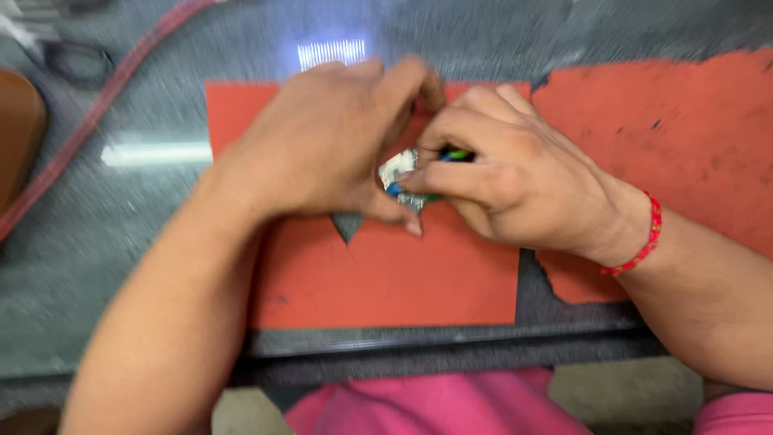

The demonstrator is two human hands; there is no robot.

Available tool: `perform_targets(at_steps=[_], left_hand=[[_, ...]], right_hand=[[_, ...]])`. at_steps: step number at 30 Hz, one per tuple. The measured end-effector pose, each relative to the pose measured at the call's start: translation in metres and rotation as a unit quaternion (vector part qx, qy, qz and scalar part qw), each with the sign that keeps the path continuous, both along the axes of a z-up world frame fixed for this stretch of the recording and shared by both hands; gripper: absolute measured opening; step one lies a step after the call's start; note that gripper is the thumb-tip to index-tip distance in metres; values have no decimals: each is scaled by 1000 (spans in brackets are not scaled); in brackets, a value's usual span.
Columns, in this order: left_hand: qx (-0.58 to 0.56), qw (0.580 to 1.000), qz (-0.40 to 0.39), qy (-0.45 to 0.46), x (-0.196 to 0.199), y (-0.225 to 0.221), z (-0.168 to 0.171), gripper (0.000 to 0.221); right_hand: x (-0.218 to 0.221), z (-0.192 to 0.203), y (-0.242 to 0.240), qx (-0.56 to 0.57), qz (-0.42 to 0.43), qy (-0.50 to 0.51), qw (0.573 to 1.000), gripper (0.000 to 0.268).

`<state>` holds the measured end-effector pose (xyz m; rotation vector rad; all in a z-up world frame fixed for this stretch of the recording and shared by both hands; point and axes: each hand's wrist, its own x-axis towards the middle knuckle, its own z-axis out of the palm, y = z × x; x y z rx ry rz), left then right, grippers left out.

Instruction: The person is using a small brush to clean debris from the components on a green circuit board while holding it against a red mat on a workbench.

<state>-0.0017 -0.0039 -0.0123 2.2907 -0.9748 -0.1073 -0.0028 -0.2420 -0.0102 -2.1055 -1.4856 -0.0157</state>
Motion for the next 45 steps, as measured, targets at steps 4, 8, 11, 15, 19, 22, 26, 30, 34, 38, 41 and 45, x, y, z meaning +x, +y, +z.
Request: perform_targets(at_steps=[4, 8, 11, 15, 19, 22, 26, 30, 34, 38, 41, 45], left_hand=[[-14, 999, -10, -33, -1, 4, -2, 102], [106, 994, 18, 22, -3, 4, -4, 97], [119, 988, 19, 96, -1, 1, -1, 88], [61, 998, 8, 20, -1, 3, 2, 104], [88, 995, 9, 49, -3, 3, -5, 97], [36, 999, 0, -1, -2, 4, -2, 102], [137, 989, 15, 60, -3, 3, -4, 89], [37, 999, -1, 4, -2, 5, -1, 95], [82, 995, 12, 59, -6, 2, -7, 84], [41, 999, 3, 24, -4, 3, -1, 91], [131, 987, 14, 92, -1, 3, -1, 77], [95, 993, 24, 68, -2, 0, 3, 86]], right_hand=[[16, 3, -6, -19, 0, -3, 1000, 27], [13, 4, -4, -37, 22, -18, 999, 29], [18, 2, -8, -30, -14, 26, 999, 27], [3, 0, -7, -12, 15, -29, 999, 21], [22, 7, -19, -36, 11, 30, 999, 23], [25, 9, -20, -42, 28, 32, 998, 21], [22, 5, -23, -47, -6, 58, 997, 20], [18, 0, -12, -15, 39, 42, 998, 26], [21, 1, -16, -17, 10, 86, 996, 29], [18, 6, -1, -17, 7, 55, 998, 24], [13, 7, 0, -35, 10, 74, 997, 26], [11, 2, -2, -9, 47, 28, 998, 27]])
